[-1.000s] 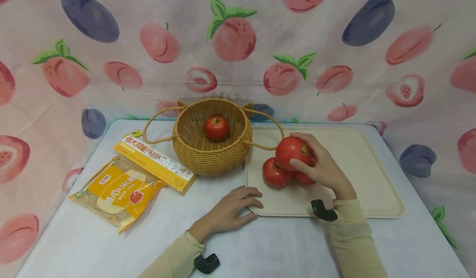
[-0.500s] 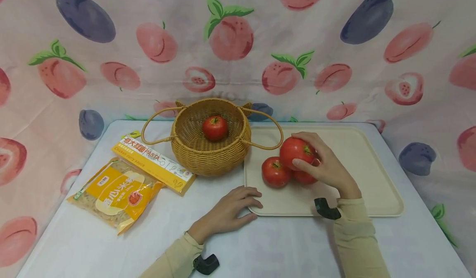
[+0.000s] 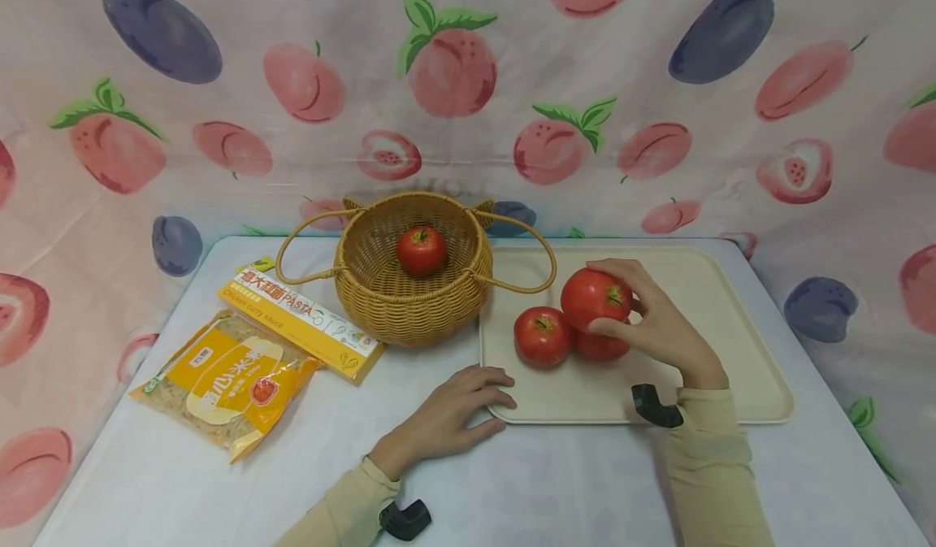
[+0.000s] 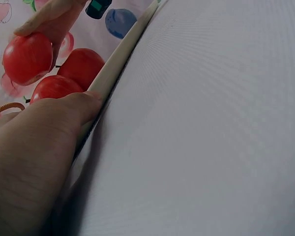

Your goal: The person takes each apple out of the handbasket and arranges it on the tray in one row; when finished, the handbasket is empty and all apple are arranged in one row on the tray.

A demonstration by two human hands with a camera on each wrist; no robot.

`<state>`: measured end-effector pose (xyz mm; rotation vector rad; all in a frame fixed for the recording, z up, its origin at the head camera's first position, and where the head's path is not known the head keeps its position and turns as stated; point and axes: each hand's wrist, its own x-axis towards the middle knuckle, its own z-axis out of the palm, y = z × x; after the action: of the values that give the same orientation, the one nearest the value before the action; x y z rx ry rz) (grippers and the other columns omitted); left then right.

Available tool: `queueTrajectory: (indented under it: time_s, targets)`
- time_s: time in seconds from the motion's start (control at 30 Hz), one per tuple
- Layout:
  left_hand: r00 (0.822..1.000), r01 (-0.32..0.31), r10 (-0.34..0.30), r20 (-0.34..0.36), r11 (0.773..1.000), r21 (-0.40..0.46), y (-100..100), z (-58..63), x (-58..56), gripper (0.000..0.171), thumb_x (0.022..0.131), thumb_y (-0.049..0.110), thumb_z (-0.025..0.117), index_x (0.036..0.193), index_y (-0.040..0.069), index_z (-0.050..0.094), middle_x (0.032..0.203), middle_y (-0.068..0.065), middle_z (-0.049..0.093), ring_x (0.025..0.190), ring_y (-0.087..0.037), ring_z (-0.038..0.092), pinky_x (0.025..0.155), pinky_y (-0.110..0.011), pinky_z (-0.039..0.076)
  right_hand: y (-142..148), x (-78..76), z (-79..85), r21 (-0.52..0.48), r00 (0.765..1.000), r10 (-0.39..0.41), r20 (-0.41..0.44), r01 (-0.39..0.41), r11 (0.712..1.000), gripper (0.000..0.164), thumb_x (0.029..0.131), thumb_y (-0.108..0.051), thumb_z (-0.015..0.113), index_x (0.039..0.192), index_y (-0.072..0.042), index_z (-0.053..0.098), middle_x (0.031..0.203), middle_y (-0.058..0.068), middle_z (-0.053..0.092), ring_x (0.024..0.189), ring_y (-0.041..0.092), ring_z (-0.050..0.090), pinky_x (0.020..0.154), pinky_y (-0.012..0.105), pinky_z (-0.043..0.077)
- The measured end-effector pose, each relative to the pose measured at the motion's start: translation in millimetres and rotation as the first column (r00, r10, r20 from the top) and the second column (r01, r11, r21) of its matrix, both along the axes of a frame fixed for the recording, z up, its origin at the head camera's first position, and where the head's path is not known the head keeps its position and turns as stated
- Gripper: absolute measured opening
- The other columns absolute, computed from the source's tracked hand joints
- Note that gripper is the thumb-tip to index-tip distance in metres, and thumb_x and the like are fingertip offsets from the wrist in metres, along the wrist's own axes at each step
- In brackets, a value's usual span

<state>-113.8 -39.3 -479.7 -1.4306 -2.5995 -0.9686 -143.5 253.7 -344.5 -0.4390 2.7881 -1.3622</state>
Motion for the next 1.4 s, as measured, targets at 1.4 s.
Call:
queueTrajectory:
  time_s: [1.4]
  targets:
    - [1.000, 0.002, -0.002, -0.007, 1.000, -0.006, 0, 0.0, -1.3, 0.023, 0.086, 0.035, 0.054, 0.108, 0.029, 0.057, 0.128, 0.009, 0.045, 0.126, -0.007, 0.034, 0.111, -0.032, 0.023, 59, -8.8, -29.8, 0.096, 0.991, -0.129, -0.039, 0.132, 0.987, 0.060, 0.078, -0.024, 0.066, 0.130, -0.035, 0.037, 0.123, -0.010, 0.039, 0.106, 0.005, 0.038, 0.083, 0.036, 0.042]
